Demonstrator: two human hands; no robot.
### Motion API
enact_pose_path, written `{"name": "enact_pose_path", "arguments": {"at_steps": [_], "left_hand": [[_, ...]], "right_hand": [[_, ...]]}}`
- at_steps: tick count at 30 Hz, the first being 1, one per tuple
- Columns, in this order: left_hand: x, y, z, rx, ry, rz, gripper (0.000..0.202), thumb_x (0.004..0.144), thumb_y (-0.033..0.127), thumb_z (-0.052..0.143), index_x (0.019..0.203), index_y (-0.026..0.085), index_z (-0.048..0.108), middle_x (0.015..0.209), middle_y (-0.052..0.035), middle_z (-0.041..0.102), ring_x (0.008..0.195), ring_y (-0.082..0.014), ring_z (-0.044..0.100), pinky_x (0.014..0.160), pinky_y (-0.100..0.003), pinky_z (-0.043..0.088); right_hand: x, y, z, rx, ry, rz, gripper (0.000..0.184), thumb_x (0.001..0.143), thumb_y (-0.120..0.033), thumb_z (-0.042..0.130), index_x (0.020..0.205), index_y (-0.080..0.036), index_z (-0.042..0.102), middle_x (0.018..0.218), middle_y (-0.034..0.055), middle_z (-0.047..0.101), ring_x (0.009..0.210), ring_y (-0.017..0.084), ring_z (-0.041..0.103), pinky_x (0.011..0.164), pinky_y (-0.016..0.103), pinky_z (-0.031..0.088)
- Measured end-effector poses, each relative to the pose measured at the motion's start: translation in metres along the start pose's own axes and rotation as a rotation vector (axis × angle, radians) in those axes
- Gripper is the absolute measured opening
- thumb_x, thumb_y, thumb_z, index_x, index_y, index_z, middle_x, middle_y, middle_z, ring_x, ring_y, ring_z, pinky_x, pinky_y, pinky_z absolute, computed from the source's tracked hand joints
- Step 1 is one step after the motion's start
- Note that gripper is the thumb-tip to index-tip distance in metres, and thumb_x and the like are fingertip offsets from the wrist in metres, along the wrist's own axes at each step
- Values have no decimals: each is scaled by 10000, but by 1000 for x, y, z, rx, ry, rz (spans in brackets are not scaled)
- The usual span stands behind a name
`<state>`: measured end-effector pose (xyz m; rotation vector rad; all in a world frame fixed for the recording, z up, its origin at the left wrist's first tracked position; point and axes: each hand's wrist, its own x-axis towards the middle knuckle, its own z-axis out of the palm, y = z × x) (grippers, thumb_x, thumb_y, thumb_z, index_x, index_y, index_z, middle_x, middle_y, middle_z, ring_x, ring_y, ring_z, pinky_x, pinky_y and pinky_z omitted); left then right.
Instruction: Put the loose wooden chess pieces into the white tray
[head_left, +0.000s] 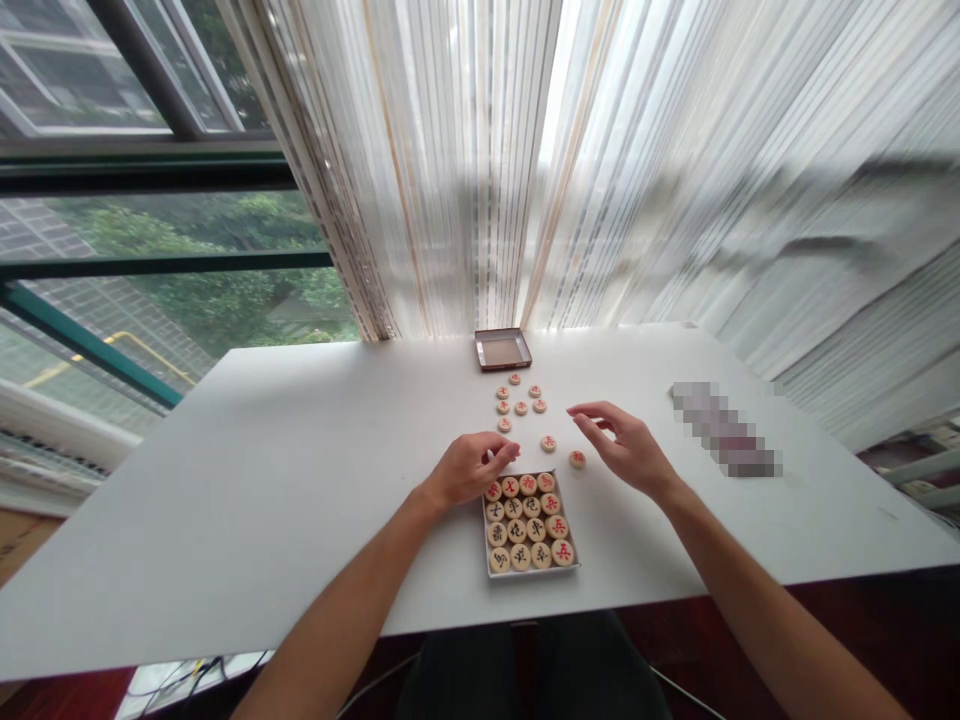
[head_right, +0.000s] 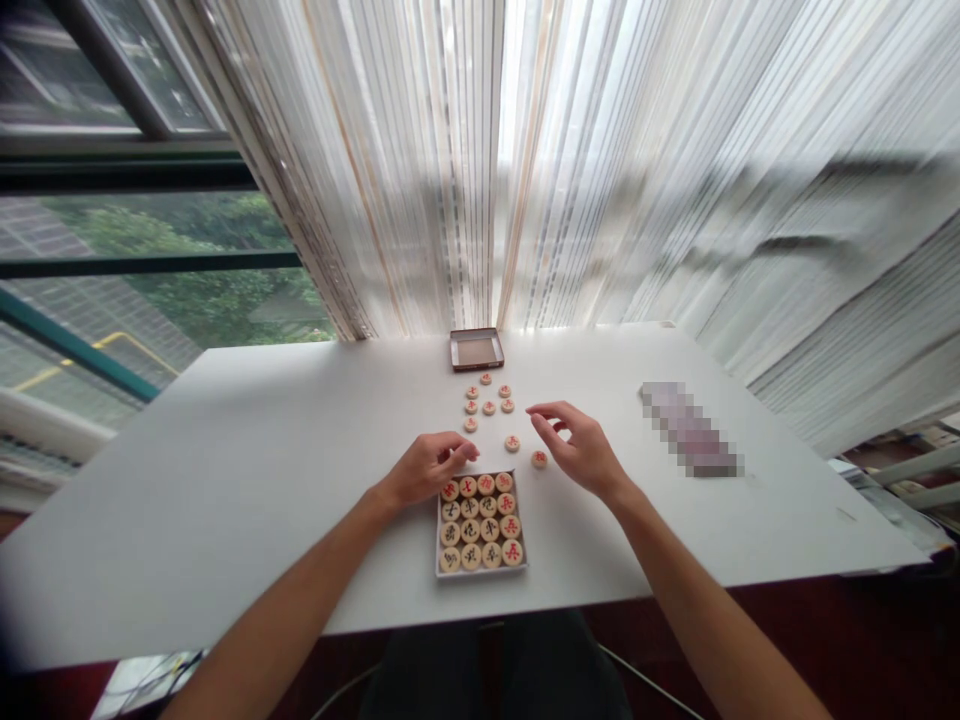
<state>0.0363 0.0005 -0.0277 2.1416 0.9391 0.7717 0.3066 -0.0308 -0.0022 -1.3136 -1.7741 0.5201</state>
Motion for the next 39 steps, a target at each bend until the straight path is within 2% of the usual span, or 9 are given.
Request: {"name": "enact_pose_path", "arguments": {"at_steps": [4,7,11,20,25,29,35,39], "left_hand": [[-1,0,-2,-12,16,-10,412,1001,454,460,912,164,738,888,-46,748,721,-140,621,666,-235,452],[-2,0,-4,-13,26,-33,417,1000,461,460,911,163,737,897,-48,752,704,-136,619,663,-235,454],[-2,-1,-6,19,32,-40,433,1003,470,449,909,161,739,883,-53,749,718,-142,623,666,-241,452],[-2,-2,-4,37,37,-42,446,1005,476,438,892,165,737,877,-56,749,734,-151,635,672,-248,448],[-3,-4,-4,25,52,-51,447,1003,476,443,882,162,737,868,-59,750,743,-154,649,667,-241,459],[-3,-3,-2,-18,62,-70,436,997,476,462,880,158,736,867,-58,750,738,-151,658,663,-236,479],[-1,3,0,-244,173,-87,373,970,464,537,1114,152,683,1013,-90,743,757,-149,695,737,-268,538],[0,4,1,-380,179,-128,385,922,467,621,1126,143,659,999,-104,747,760,-164,713,731,-288,570]], "right_hand": [[47,22,13,-75,-66,-10,233,940,-393,599,1067,-247,729,1043,50,736,927,216,693,783,354,582],[61,38,26,-82,-90,-5,226,898,-404,647,1030,-248,741,1027,44,743,892,208,697,773,339,587],[64,50,37,-89,-112,-28,214,862,-420,681,971,-249,751,1016,38,742,759,175,676,708,314,574],[62,49,38,-156,-107,-165,193,874,-389,662,910,-222,752,895,49,729,761,179,648,694,306,536],[60,43,33,-98,-86,-184,210,873,-397,672,935,-210,746,918,53,739,750,172,668,675,304,556],[49,27,29,-36,-51,-242,199,890,-377,668,985,-213,729,968,67,733,796,182,684,706,331,582],[27,-1,34,26,-86,-342,162,903,-292,676,1051,-230,697,1005,68,709,824,181,680,734,338,605],[18,-15,43,69,-99,-395,161,916,-273,662,1072,-245,689,1030,74,695,851,185,686,768,342,615]]}}
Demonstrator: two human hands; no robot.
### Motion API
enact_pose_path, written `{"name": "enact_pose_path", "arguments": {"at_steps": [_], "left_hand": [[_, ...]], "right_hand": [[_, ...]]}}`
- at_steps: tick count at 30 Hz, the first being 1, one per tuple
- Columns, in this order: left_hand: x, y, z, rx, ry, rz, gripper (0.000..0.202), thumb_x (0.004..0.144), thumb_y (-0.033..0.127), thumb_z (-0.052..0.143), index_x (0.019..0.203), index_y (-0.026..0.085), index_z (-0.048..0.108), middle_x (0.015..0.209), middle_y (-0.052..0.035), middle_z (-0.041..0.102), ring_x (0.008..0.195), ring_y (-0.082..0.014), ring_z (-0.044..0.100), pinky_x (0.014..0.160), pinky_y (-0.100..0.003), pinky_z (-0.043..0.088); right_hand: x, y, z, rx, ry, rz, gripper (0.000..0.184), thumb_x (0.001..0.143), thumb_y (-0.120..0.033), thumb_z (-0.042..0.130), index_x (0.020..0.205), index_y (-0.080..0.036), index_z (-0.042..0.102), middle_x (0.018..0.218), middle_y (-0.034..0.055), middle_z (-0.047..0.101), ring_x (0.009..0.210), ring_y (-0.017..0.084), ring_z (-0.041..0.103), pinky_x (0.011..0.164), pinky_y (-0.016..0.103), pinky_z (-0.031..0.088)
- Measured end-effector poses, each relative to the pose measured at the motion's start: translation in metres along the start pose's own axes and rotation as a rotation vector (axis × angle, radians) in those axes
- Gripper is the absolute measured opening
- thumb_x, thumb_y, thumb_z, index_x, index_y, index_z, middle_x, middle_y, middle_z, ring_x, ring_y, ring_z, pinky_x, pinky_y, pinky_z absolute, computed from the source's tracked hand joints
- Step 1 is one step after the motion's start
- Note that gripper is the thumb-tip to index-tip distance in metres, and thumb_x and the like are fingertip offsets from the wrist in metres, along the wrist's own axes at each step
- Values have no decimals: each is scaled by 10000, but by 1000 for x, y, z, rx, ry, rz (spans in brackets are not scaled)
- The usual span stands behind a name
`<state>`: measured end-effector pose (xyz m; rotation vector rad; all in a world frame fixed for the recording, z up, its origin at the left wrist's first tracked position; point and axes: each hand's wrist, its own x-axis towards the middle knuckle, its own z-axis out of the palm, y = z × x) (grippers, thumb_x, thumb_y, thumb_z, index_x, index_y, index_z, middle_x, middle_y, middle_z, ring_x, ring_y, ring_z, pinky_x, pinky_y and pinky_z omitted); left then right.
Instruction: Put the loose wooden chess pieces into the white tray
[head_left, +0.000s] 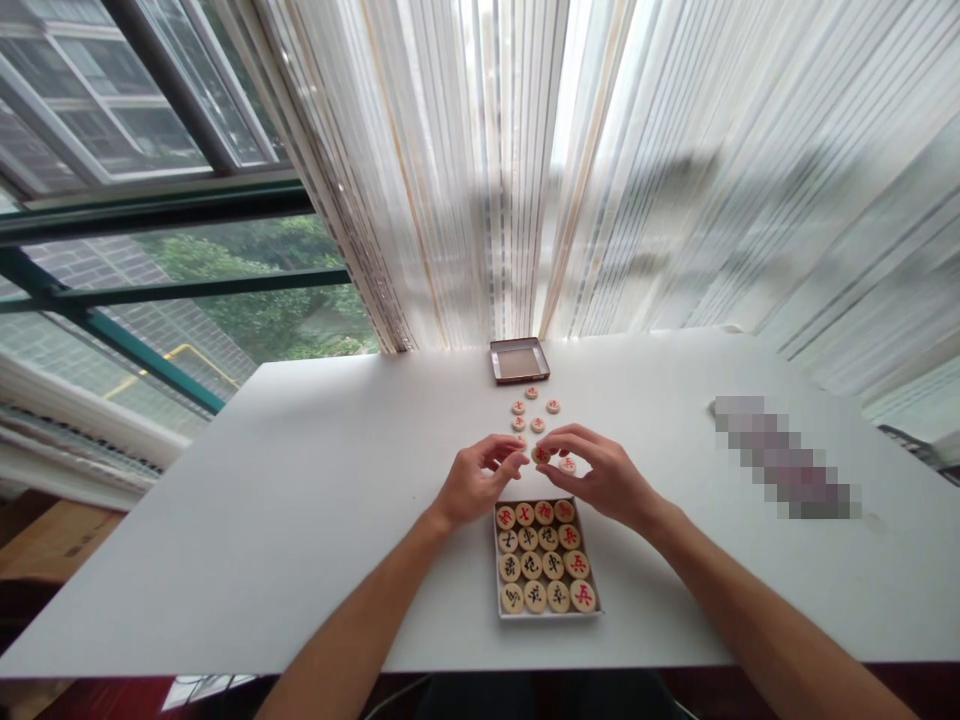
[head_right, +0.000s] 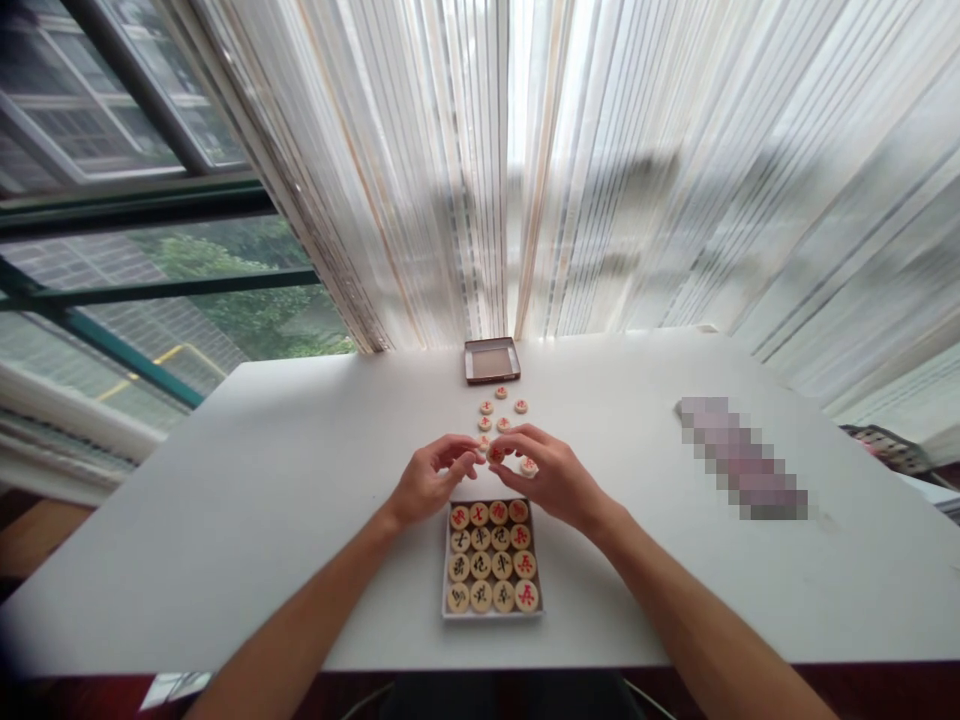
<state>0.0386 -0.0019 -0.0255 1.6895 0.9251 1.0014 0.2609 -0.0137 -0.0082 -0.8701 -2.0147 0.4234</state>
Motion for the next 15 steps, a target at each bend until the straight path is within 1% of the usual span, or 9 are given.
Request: {"name": "enact_pose_path", "arguments": {"at_steps": [5,11,15], "left_hand": [[0,-1,2,-111,-61,-32,370,873,430,700,1085,130,664,951,-106,753,763,-179,725,734,-313,599],[0,2,3,-171,-66,-63,361,861,404,718,1083,125,656,958,-111,754,733,-172,726,697,-300,602],[0,0,3,-171,-57,-62,343,870,380,712,1094,126,655,979,-112,749,730,-162,718,701,-297,600]], "right_hand": [[0,-7,6,28,-17,-49,165,924,-251,652,1086,-254,684,1016,70,682,872,180,689,782,321,616],[-2,-6,9,45,2,-41,165,934,-260,631,1092,-254,679,1034,73,682,842,176,689,770,325,623],[-3,-6,9,49,-10,-37,159,933,-230,618,1075,-253,687,1071,77,692,909,186,697,795,329,625]]}}
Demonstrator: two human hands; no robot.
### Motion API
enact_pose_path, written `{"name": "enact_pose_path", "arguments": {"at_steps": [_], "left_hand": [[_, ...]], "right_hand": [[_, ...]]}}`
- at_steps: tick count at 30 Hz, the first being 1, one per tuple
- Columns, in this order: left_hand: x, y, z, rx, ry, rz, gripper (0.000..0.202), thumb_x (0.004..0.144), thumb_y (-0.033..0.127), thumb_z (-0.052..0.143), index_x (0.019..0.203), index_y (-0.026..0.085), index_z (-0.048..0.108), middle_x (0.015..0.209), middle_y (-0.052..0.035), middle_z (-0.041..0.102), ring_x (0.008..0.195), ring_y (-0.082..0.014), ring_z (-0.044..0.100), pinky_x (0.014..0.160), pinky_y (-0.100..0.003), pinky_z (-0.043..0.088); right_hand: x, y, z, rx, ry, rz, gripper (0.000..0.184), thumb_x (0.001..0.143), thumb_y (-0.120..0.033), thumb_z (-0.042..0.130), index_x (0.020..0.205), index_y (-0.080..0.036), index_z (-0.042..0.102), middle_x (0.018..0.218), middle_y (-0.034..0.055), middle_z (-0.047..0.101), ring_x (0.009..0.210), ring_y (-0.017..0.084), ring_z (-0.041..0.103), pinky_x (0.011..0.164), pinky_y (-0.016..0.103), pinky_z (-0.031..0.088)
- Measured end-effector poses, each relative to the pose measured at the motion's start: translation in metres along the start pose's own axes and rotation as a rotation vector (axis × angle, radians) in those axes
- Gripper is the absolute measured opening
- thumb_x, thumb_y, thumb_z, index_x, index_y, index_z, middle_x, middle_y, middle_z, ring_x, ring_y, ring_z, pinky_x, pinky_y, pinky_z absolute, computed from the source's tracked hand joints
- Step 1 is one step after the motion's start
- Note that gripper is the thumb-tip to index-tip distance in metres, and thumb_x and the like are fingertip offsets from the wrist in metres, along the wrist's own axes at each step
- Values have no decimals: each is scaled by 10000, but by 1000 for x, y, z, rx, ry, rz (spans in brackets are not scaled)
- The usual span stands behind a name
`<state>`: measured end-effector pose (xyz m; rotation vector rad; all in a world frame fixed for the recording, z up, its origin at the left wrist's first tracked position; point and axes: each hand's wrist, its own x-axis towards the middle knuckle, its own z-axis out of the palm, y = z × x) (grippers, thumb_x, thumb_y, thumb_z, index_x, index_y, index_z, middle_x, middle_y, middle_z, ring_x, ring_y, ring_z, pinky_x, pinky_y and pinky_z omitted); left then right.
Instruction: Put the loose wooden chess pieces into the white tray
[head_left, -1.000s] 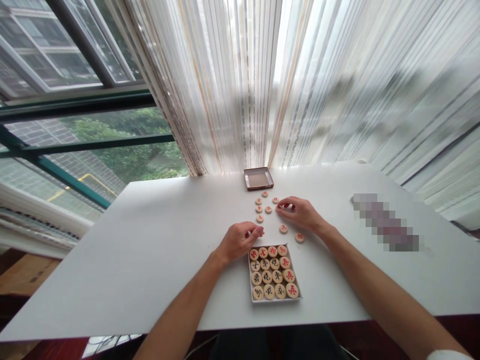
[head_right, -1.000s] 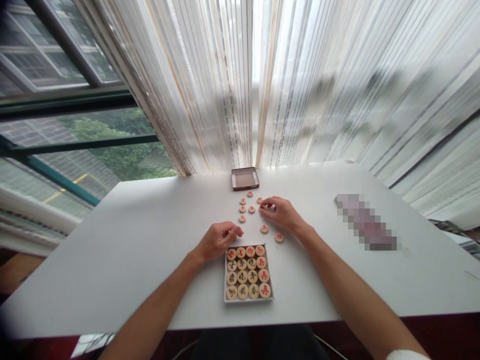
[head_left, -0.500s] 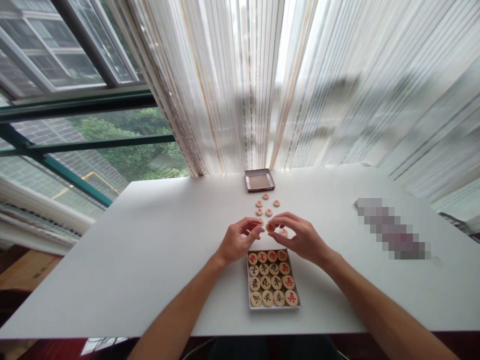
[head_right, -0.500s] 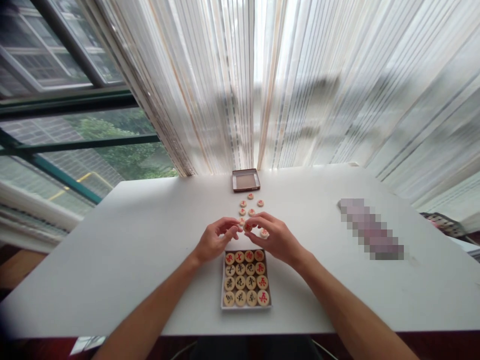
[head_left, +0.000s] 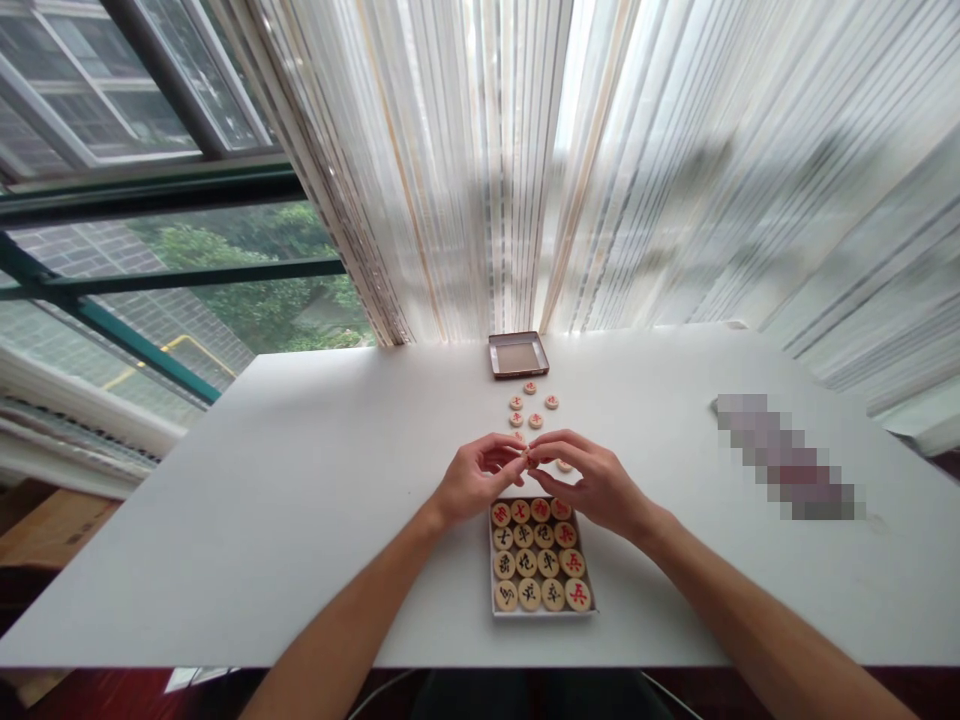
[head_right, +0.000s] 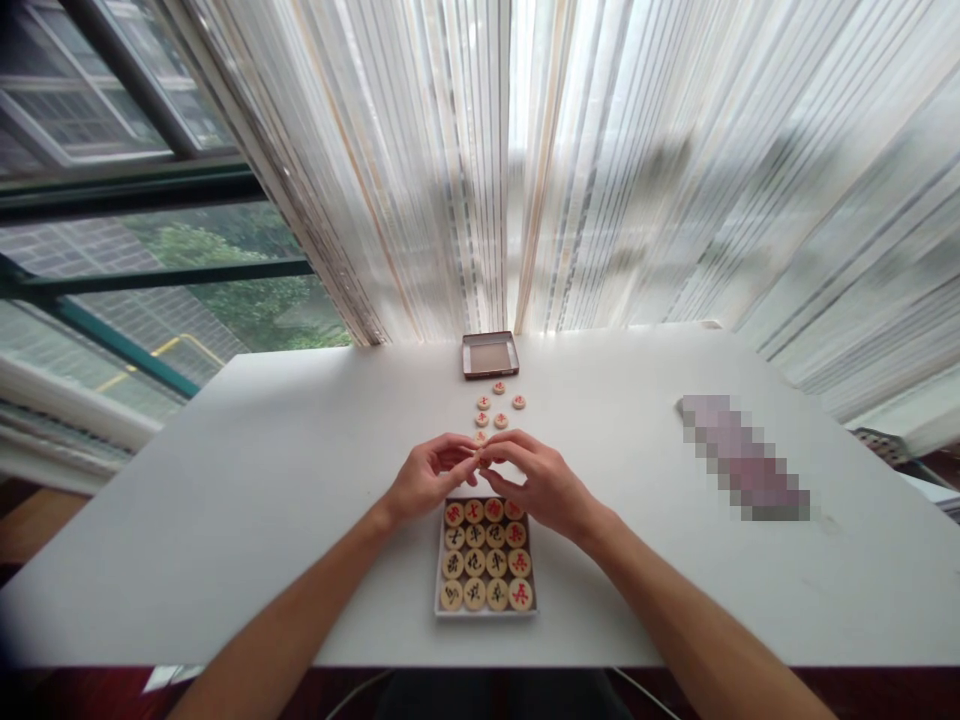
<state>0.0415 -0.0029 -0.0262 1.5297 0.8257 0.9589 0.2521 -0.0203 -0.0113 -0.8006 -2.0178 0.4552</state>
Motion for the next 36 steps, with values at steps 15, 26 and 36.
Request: {"name": "enact_pose_path", "arguments": {"at_steps": [15,26,36], "left_hand": [[-2,0,-2,95,0,61,345,863,356,713,1136,153,660,1046,-110,718,879,-174,684,719,-263,564],[-2,2,-4,133,4,56,350,869,378,709,1164,189,707,1109,-100,740,899,-185,697,738,-275,562],[-2,3,-5,121,-25,52,375,890,378,684,1216,193,703,1101,-102,750,890,-195,710,762,-302,580]], "right_hand": [[-1,2,-1,-2,-28,40,167,923,-215,617,1071,-259,684,1088,78,715,965,211,707,804,342,619],[-2,0,-3,-5,-35,86,159,933,-251,624,1086,-261,666,1078,61,742,968,216,717,743,320,625],[-5,4,-2,-39,-26,92,225,917,-248,658,1143,-252,654,1009,48,750,874,193,717,760,316,612]]}}
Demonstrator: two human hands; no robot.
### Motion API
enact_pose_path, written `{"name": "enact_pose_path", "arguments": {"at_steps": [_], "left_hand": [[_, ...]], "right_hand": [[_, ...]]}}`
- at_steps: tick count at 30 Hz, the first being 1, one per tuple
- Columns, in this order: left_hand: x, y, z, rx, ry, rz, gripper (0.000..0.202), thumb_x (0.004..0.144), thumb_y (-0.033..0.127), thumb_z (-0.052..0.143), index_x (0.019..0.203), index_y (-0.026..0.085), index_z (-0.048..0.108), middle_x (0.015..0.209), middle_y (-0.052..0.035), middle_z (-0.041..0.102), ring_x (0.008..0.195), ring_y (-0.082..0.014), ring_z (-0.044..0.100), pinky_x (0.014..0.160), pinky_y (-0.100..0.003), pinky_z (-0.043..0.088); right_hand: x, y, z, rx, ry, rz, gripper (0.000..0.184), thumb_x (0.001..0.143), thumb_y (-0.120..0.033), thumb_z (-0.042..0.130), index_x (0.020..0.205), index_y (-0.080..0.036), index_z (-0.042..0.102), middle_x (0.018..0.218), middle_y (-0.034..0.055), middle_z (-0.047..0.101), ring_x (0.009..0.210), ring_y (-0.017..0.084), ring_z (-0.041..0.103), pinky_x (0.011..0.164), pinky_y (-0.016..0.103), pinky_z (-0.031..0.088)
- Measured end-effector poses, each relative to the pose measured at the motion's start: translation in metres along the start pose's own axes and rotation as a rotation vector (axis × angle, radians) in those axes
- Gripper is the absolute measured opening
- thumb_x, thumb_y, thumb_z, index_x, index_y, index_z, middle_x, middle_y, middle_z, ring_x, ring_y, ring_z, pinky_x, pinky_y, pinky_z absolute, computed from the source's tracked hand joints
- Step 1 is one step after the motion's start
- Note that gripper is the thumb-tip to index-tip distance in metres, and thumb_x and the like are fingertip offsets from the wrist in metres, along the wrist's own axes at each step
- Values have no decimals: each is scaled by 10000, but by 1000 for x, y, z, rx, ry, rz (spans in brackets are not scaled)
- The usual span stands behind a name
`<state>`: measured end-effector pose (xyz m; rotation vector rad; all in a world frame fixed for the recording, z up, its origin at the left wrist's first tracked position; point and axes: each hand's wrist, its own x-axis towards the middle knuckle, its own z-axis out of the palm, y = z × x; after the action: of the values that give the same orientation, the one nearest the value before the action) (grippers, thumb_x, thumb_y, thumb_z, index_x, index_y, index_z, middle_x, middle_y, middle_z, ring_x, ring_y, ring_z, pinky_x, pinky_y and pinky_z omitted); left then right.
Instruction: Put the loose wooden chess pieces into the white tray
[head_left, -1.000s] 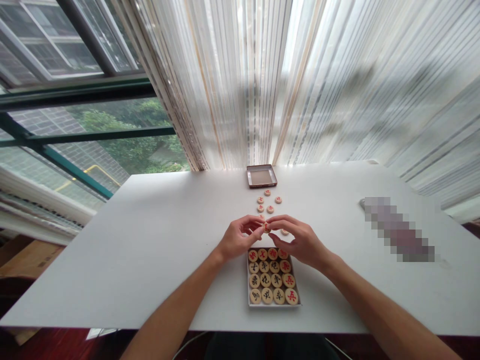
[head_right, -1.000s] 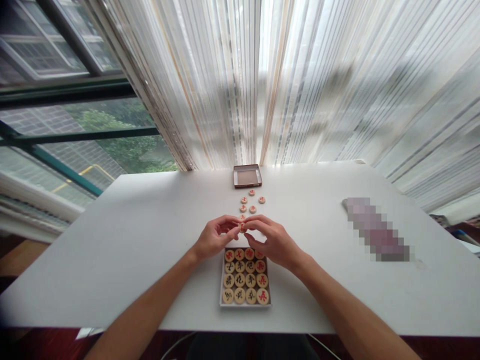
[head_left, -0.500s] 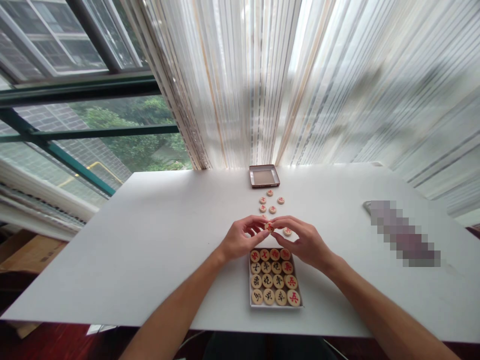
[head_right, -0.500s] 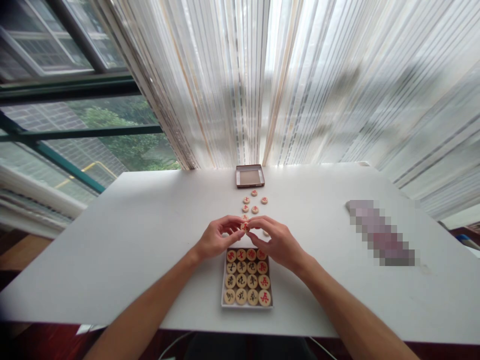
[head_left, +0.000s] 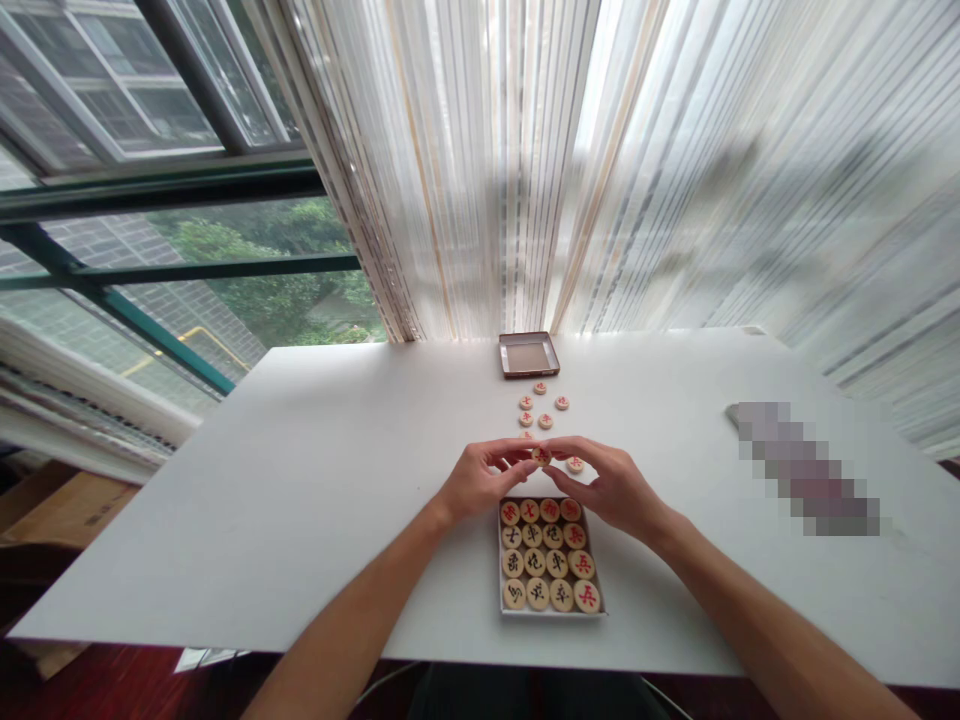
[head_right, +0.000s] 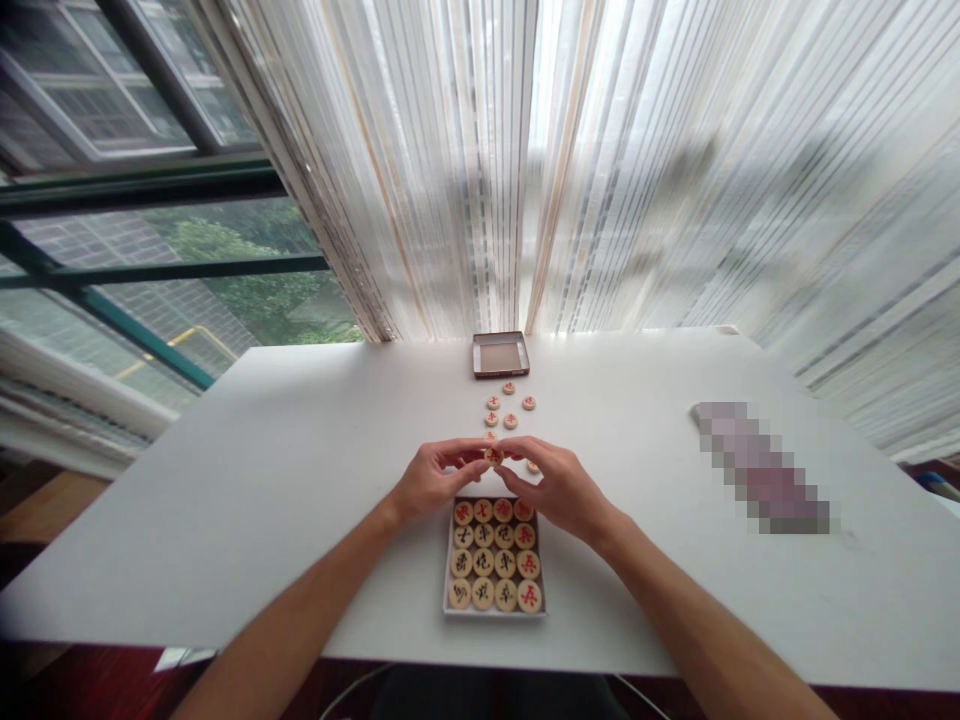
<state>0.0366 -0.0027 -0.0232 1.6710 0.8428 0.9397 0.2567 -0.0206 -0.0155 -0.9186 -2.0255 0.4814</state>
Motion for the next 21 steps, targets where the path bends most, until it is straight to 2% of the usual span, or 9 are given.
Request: {"name": "enact_pose_path", "arguments": {"at_steps": [4,9,16,21], "left_hand": [[1,-2,1,-36,-5,6,376,882,373,696,1199,171,697,1079,-111,750,868,-194,714,742,-298,582],[1,-6,3,-81,3,3,379,864,373,717,1169,152,677,1059,-114,748,880,-203,719,721,-295,581],[1,-5,1,-61,3,3,364,871,357,715,1167,149,668,1034,-110,756,857,-187,723,730,-282,562],[1,-7,1,-33,-5,4,374,875,364,710,1179,151,664,1017,-105,760,793,-168,711,718,-284,557]], "right_hand": [[0,1,0,21,-3,-29,260,904,-211,671,1160,-248,649,1047,52,740,901,187,711,795,310,598],[1,1,0,16,-8,-18,295,901,-201,673,1187,-263,647,1049,50,725,870,184,694,761,314,596],[2,2,2,46,-18,-46,325,922,-178,640,1230,-279,645,1141,62,693,976,190,685,846,328,591],[2,2,1,41,-22,-34,322,921,-191,647,1231,-281,643,1107,66,688,950,194,683,819,335,593]]}}
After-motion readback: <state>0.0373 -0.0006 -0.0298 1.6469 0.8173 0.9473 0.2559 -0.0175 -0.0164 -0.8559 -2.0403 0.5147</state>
